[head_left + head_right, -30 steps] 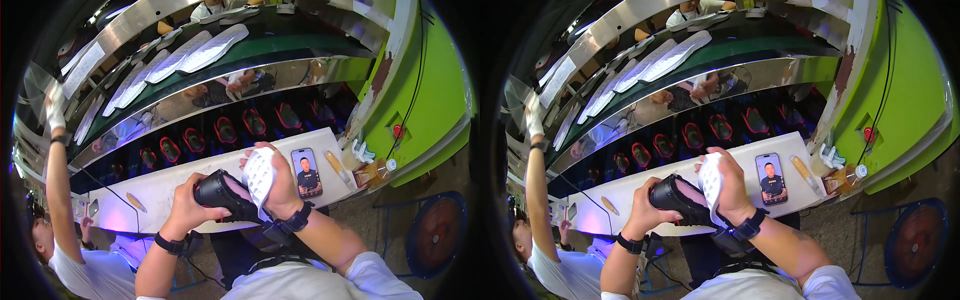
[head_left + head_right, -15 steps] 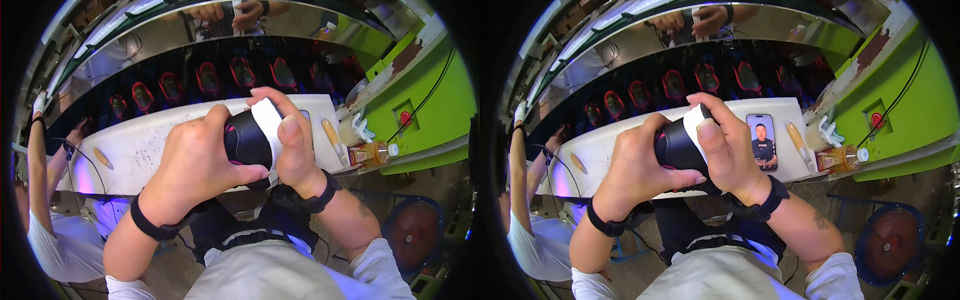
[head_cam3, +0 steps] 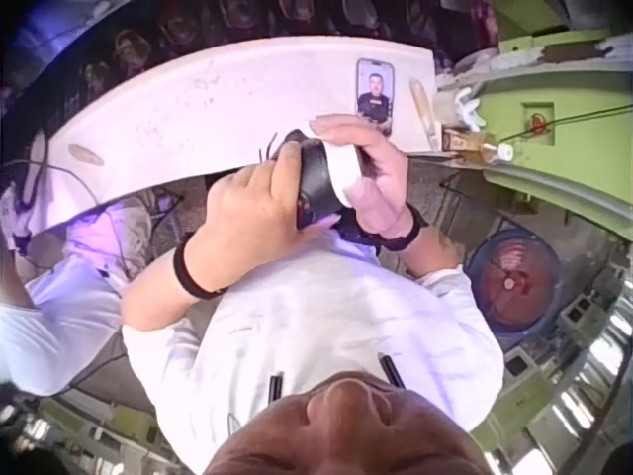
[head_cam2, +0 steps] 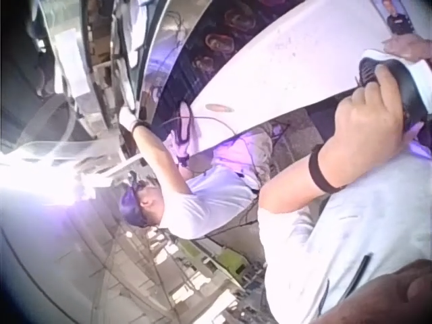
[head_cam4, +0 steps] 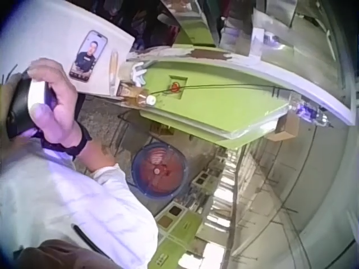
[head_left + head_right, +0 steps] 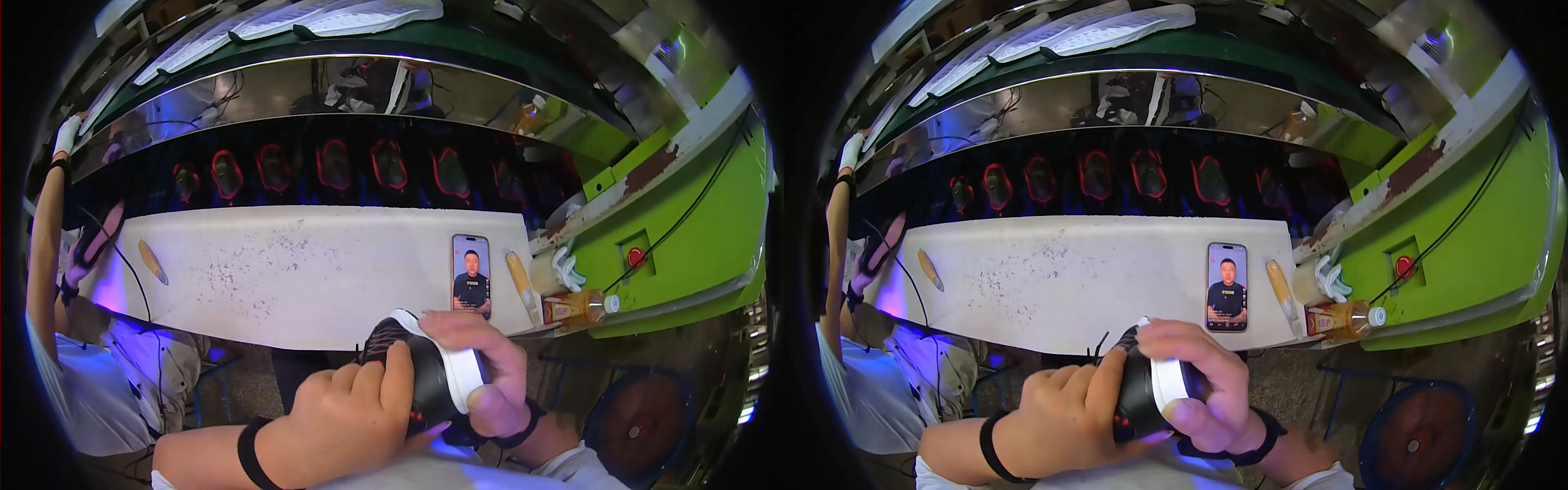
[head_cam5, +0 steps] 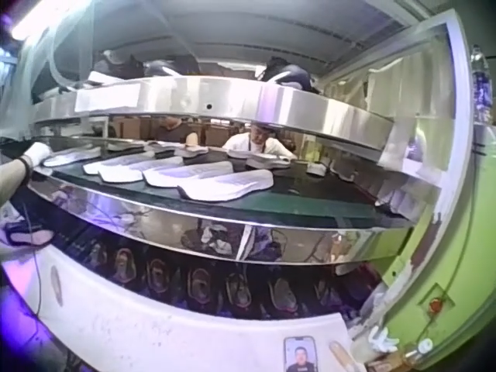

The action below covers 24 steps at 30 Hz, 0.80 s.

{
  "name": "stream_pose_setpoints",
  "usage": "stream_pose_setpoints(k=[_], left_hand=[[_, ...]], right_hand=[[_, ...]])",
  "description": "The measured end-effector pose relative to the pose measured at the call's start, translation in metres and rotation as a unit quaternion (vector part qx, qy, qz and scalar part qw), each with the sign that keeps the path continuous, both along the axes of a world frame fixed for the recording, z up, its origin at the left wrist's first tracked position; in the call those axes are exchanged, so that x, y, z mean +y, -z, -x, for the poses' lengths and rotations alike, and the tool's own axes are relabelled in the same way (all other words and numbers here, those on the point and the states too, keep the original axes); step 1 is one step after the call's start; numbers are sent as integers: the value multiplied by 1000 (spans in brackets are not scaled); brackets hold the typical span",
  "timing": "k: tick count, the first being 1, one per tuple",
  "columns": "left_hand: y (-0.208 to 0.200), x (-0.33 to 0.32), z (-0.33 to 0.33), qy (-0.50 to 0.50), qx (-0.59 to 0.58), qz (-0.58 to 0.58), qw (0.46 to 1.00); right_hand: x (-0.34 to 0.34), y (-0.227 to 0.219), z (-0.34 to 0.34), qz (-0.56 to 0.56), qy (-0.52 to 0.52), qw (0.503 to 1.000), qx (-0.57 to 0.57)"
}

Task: The recorder is assembling components of a shoe, specifically attaching or adjusting the sole and checking the upper material on a manufacturing line.

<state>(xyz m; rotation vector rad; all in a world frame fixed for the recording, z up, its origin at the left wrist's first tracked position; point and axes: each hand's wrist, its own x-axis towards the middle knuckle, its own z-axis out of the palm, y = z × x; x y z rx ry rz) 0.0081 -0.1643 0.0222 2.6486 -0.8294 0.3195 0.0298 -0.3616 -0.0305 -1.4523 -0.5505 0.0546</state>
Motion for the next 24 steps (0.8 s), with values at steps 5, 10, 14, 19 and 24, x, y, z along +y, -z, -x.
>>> stream_pose_setpoints(k=[5,10,14,19,24], left_hand=[[5,-4,3,-28,-32,1,999],[-9,-10,-27,26,-3,-34,999],[-15,-19,-55,32,79,-60,995],[-11,-20,-79,51,98,-32,993],[-17,2,-79,92,56,-3,994]], right_hand=[[6,4,-2,-98,62,993,8],[-6,-11,-31,-14,32,999,3],[-17,-26,-57,45,39,998,23],[-20,-29,-72,175,85,979,-60],[-7,-24,-73,-24,-61,998,-5]])
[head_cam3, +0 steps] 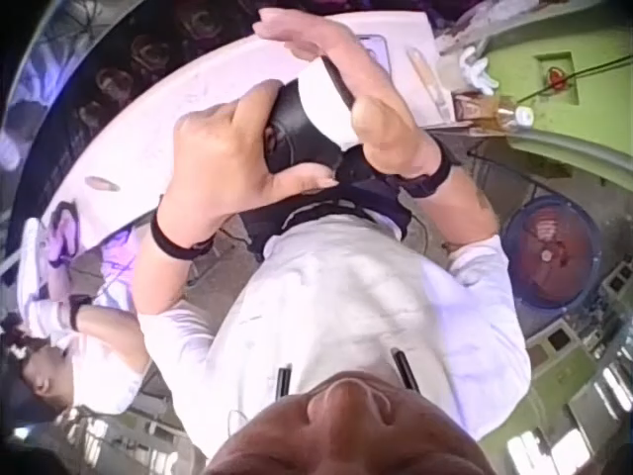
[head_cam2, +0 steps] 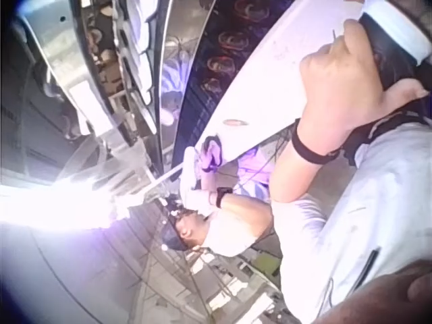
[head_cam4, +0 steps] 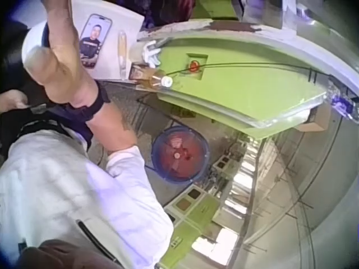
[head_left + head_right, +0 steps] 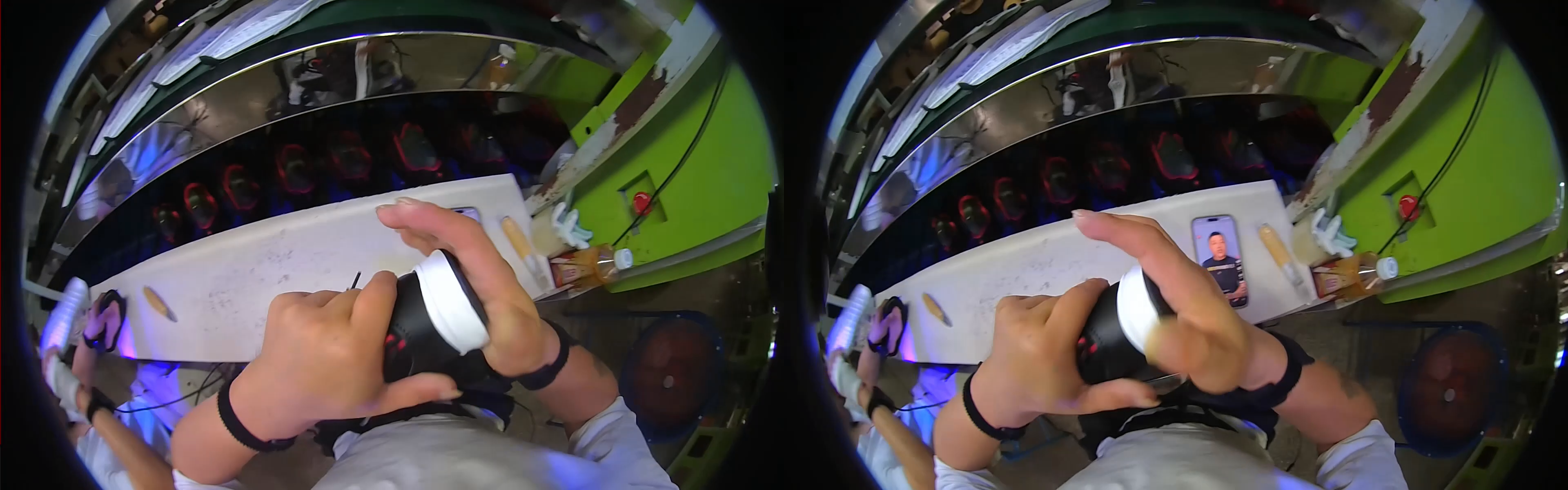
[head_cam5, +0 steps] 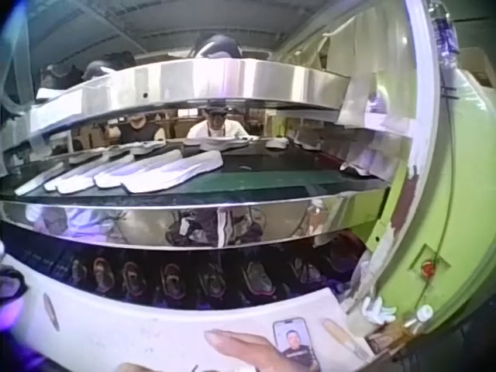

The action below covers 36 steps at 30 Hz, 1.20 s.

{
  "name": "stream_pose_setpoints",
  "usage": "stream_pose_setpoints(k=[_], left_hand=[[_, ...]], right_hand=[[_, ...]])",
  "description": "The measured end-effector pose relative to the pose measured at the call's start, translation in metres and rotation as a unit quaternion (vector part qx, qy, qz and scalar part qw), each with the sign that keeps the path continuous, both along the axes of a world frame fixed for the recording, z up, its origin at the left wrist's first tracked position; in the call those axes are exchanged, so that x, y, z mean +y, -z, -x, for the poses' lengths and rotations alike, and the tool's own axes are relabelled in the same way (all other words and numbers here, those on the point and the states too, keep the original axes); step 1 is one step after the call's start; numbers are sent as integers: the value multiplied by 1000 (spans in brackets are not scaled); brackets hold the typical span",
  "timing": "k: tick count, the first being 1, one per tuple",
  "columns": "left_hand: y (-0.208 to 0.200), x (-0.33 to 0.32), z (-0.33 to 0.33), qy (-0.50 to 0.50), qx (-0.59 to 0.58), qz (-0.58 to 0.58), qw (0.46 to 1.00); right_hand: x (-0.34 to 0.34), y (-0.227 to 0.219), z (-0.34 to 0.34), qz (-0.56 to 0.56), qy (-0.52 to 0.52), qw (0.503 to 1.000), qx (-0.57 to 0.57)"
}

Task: The recorder is assembling components of a shoe, specifically attaching or adjusting the sole and checking the upper material on a manufacturing line.

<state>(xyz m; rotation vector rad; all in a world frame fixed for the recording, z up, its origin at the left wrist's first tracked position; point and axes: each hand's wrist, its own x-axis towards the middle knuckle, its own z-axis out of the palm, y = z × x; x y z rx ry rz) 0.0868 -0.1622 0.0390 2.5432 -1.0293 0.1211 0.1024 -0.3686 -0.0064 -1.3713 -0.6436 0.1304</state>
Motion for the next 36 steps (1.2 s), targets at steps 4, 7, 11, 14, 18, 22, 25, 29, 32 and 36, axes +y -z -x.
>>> stream_pose_setpoints(k=[4,7,11,14,18,22,25,29,32,36], left_hand=[[53,47,2,33,-76,175,981],[60,75,48,-109,19,214,970],[51,80,91,-213,137,207,945],[60,85,104,-239,138,151,949],[65,87,115,-276,119,111,947],[69,88,117,-292,111,121,942],[69,90,114,-272,91,99,953],[62,83,113,-269,98,99,953],[55,71,112,-274,101,75,953],[48,59,110,-275,77,24,958]], right_hand=[[29,40,25,-32,62,982,-173],[37,59,36,81,159,943,-280],[47,94,41,175,163,943,-232],[62,108,62,171,177,931,-269],[67,95,59,171,116,958,-200],[65,101,53,180,52,956,-228],[63,106,53,166,63,949,-260],[67,84,58,203,105,951,-207],[68,75,65,276,108,935,-195],[75,70,74,248,125,941,-192]])
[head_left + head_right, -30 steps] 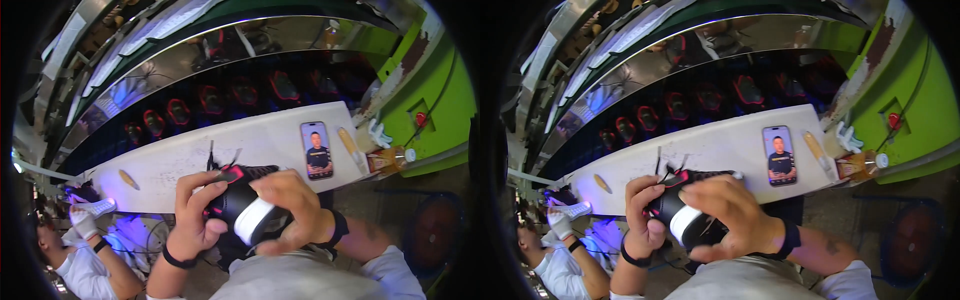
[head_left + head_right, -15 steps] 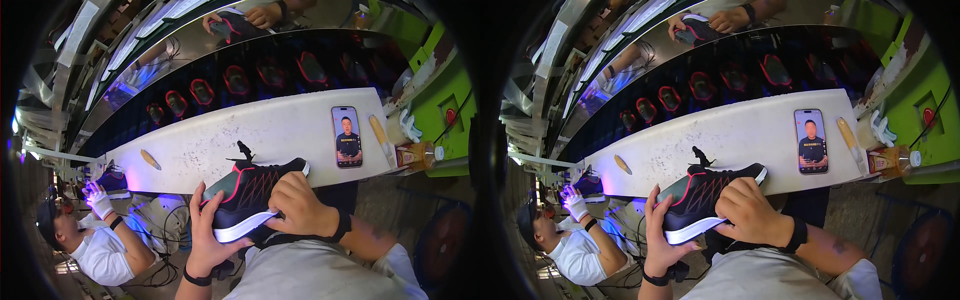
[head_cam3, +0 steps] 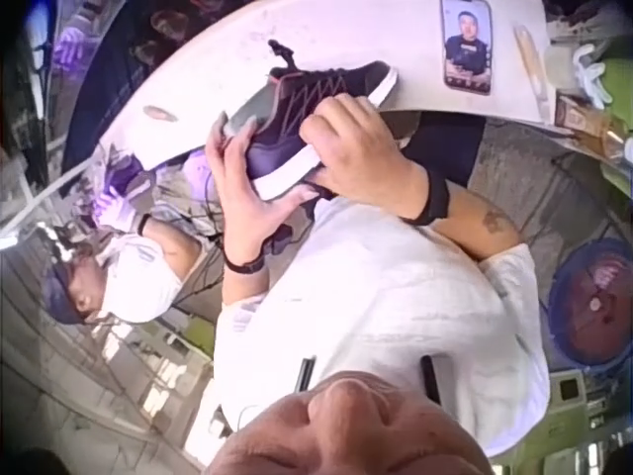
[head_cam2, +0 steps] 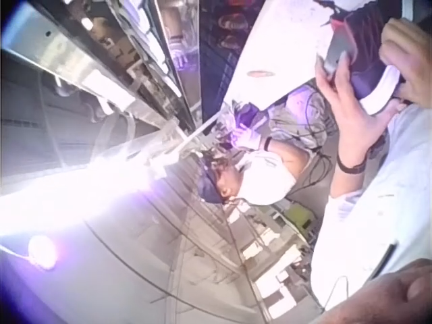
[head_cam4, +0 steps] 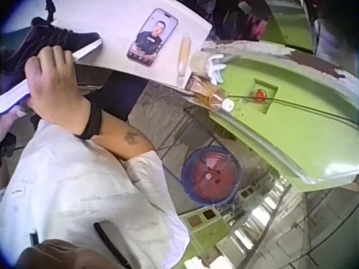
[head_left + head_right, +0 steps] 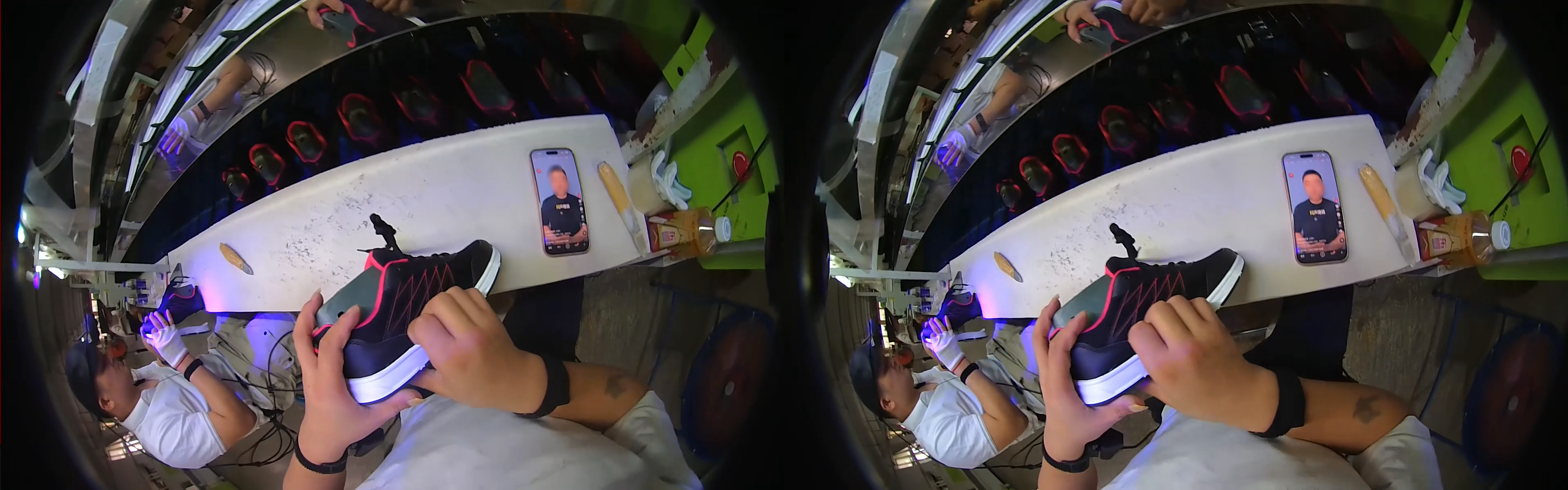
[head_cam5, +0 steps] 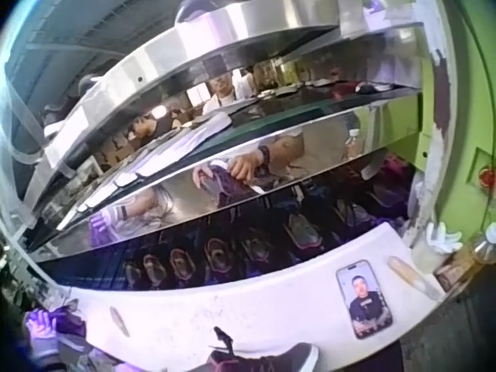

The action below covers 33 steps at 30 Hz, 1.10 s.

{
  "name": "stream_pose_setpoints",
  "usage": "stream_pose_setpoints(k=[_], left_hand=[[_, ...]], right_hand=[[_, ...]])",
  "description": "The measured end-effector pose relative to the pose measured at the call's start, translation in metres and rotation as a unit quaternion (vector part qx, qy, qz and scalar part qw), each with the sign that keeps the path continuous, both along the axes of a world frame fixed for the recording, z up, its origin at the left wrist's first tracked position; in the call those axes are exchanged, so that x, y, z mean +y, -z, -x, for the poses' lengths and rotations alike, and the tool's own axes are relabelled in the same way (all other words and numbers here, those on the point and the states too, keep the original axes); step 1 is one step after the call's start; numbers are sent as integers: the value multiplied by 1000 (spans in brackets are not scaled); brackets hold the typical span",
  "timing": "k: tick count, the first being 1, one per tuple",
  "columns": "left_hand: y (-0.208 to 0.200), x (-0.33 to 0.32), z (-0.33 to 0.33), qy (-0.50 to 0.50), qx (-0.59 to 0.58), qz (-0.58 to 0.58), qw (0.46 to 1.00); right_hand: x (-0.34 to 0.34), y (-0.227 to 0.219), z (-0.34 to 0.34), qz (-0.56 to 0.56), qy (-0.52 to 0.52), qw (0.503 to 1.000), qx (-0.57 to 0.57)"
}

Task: The recorder is assembling components of a shoe, specifically attaching or adjusting the sole and checking the upper material on a manufacturing line.

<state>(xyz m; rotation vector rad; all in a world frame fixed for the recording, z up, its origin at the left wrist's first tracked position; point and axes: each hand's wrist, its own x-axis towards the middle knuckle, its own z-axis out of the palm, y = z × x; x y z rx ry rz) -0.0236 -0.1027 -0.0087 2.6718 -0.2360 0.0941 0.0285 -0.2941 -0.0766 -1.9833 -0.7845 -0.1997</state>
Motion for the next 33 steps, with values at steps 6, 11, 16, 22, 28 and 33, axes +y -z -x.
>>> stream_pose_setpoints(k=[6,11,16,22,28,33], left_hand=[[-8,-8,-5,-5,16,-40,999],[-15,-8,-7,21,21,-58,998],[0,-1,-8,102,-33,-34,994],[7,23,-14,109,1,29,994],[5,26,-44,34,128,121,984],[19,12,-67,-65,72,-31,995]], right_hand=[[-10,8,-3,-49,-51,997,21],[-12,18,-8,-120,-78,988,-63],[-15,9,-21,-96,-6,995,-23],[-17,8,-34,17,-49,997,59],[-42,41,-63,73,-107,989,77],[-17,37,-61,130,-17,989,72]])
